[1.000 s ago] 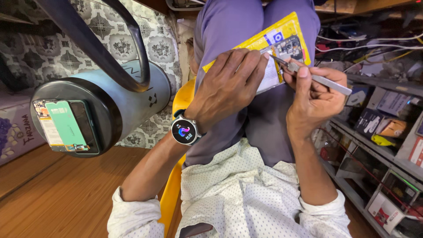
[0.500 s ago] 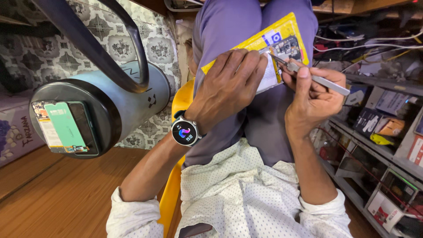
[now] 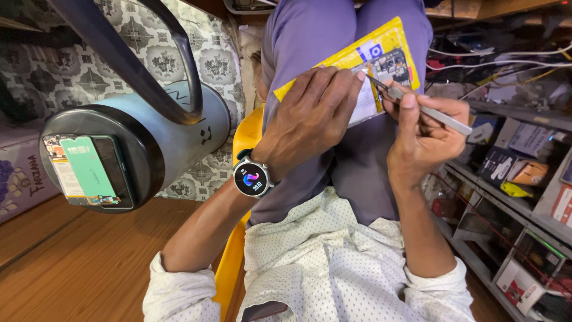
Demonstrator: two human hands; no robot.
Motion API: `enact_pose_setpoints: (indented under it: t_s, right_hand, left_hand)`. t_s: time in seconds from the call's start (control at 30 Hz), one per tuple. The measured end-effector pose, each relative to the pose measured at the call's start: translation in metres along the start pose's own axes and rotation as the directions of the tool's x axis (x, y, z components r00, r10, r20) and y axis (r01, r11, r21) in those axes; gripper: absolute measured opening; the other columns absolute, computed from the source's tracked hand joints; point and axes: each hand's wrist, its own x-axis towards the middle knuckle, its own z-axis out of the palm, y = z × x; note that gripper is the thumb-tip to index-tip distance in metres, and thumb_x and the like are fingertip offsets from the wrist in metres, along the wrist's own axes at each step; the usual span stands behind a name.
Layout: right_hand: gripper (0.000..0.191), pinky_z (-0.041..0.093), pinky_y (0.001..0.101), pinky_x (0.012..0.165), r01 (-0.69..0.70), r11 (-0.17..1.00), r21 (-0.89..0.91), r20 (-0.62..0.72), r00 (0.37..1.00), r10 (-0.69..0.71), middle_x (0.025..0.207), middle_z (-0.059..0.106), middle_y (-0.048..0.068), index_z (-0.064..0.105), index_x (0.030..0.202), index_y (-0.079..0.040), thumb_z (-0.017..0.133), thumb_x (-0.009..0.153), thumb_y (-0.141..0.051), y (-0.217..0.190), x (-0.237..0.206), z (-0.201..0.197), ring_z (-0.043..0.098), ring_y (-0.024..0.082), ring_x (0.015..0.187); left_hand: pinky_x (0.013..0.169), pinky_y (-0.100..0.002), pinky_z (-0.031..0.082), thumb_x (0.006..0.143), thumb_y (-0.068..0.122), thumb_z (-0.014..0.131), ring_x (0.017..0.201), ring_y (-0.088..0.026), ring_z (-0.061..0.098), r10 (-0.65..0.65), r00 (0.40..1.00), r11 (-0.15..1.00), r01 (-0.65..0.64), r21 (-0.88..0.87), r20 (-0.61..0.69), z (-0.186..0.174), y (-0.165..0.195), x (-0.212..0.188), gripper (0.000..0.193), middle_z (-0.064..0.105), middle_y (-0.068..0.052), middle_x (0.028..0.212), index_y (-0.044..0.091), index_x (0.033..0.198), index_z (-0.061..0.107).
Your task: The person is repairing a smartphone while sitting on a chair. They apply adhesive tape to the back of the phone, insert a battery, and use a cloth to wipe the internal components. They also use a precision knife to adjust parts inside the phone.
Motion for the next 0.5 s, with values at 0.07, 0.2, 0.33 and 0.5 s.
enact_pose_setpoints:
  t_s: [0.07, 0.2, 0.33, 0.5]
  right_hand:
    - [0.022, 0.066, 0.0379, 0.087, 0.000, 1.000, 0.006, -0.012, 1.000, 0.000, 0.115, 0.071, 0.031, 0.046, 0.118, 0.004, 0.067, 0.114, 0.003, -0.0001, 0.0000, 0.0012, 0.078, 0.032, 0.104]
    - [0.022, 0.069, 0.0375, 0.082, -0.020, 0.999, 0.045, -0.072, 0.997, 0.024, 0.115, 0.071, 0.030, 0.046, 0.117, 0.004, 0.067, 0.111, 0.002, -0.0001, 0.0010, 0.0039, 0.078, 0.031, 0.099]
    - [0.023, 0.070, 0.0382, 0.087, -0.034, 0.999, 0.023, -0.026, 0.999, 0.035, 0.114, 0.070, 0.030, 0.044, 0.119, 0.003, 0.067, 0.114, 0.002, -0.0006, 0.0008, 0.0021, 0.077, 0.032, 0.103]
    - [0.023, 0.065, 0.0384, 0.086, 0.012, 1.000, -0.026, -0.001, 1.000, -0.012, 0.114, 0.070, 0.030, 0.044, 0.119, 0.003, 0.067, 0.115, 0.002, -0.0004, -0.0001, 0.0007, 0.077, 0.033, 0.105]
  left_hand:
    - [0.111, -0.043, 0.048, 0.099, 0.010, 0.067, 0.123, -0.028, 0.057, -0.012, 1.000, 1.000, 0.012, -0.015, 0.012, 0.0006, 0.0007, -0.0005, 0.039, 0.057, -0.012, 0.128, -0.005, 0.135, 0.060]
    - [0.116, -0.044, 0.045, 0.097, 0.010, 0.066, 0.124, -0.028, 0.057, -0.023, 0.999, 0.998, 0.024, -0.052, 0.022, 0.0019, 0.0012, -0.0019, 0.041, 0.057, -0.013, 0.129, -0.005, 0.135, 0.060]
    - [0.117, -0.043, 0.043, 0.098, 0.010, 0.066, 0.126, -0.028, 0.057, -0.027, 0.999, 0.999, 0.028, -0.039, 0.024, 0.0031, 0.0017, -0.0040, 0.041, 0.057, -0.013, 0.131, -0.005, 0.135, 0.060]
    - [0.118, -0.041, 0.043, 0.098, 0.008, 0.066, 0.130, -0.028, 0.057, -0.019, 1.000, 0.999, 0.020, -0.031, 0.023, 0.0037, 0.0024, -0.0073, 0.041, 0.058, -0.013, 0.133, -0.006, 0.135, 0.061]
